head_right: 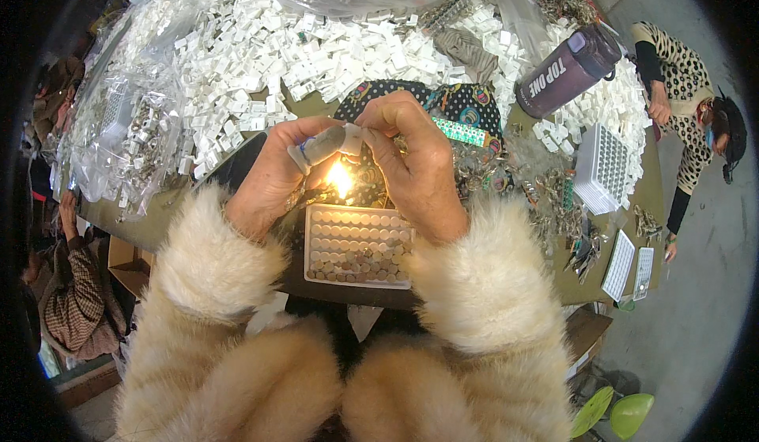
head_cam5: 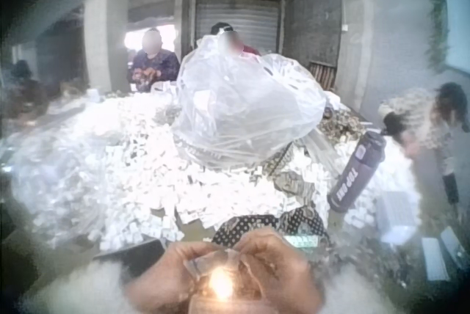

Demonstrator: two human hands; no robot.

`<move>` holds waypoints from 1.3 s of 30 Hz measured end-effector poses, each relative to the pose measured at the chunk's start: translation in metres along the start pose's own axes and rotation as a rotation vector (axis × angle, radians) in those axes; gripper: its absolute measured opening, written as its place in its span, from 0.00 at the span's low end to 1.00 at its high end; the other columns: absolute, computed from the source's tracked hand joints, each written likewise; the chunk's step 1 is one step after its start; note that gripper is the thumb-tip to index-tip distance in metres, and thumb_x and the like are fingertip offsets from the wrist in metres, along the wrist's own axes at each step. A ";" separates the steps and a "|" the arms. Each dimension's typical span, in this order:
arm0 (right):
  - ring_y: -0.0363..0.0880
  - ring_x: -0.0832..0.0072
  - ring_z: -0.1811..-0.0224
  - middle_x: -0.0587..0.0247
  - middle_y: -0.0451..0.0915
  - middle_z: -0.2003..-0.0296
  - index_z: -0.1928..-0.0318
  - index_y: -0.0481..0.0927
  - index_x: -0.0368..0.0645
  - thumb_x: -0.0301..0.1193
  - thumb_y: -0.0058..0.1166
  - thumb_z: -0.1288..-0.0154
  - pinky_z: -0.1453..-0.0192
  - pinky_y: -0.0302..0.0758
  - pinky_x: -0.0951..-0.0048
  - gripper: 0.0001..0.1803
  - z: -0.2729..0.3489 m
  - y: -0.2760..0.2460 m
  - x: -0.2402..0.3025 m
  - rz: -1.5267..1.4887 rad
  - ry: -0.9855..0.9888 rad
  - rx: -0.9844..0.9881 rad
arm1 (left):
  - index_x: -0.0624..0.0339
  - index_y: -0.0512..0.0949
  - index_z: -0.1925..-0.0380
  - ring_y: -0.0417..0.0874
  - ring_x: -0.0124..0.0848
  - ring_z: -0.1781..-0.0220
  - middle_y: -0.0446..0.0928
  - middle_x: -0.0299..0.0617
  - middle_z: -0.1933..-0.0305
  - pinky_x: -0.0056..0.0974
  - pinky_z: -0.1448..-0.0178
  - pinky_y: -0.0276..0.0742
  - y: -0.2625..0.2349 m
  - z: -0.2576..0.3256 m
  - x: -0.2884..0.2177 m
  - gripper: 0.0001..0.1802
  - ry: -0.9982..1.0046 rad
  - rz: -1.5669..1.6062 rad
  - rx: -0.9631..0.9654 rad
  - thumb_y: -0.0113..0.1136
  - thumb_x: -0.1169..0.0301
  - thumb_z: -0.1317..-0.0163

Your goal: The person repeatedly picks small white rectangular components and metallic pieces from a tray, then uses a handheld lighter to heat the component while holding it with both hands. The heated components are placed back into the tray. The process is repeated continuously.

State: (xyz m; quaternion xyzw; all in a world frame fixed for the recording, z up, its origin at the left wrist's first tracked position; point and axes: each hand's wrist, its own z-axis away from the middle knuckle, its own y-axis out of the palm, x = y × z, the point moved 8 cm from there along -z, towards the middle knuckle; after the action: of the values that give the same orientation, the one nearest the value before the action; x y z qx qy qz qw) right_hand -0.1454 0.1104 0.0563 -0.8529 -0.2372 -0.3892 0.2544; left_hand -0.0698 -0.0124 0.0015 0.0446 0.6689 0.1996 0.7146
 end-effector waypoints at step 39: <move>0.79 0.58 0.61 0.59 0.80 0.61 0.66 0.78 0.40 0.18 0.60 0.45 0.57 0.73 0.63 0.07 -0.007 -0.003 0.013 0.638 -0.285 0.119 | 0.65 0.83 0.53 0.73 0.18 0.78 0.85 0.41 0.65 0.24 0.75 0.66 -0.003 0.000 -0.004 0.12 0.000 0.091 0.002 0.61 0.70 0.30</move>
State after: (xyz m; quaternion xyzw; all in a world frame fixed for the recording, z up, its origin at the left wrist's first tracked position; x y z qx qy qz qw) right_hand -0.1431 0.1110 0.0713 -0.9135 -0.0141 -0.1530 0.3767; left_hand -0.0692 -0.0163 0.0042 0.0757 0.6664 0.2310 0.7048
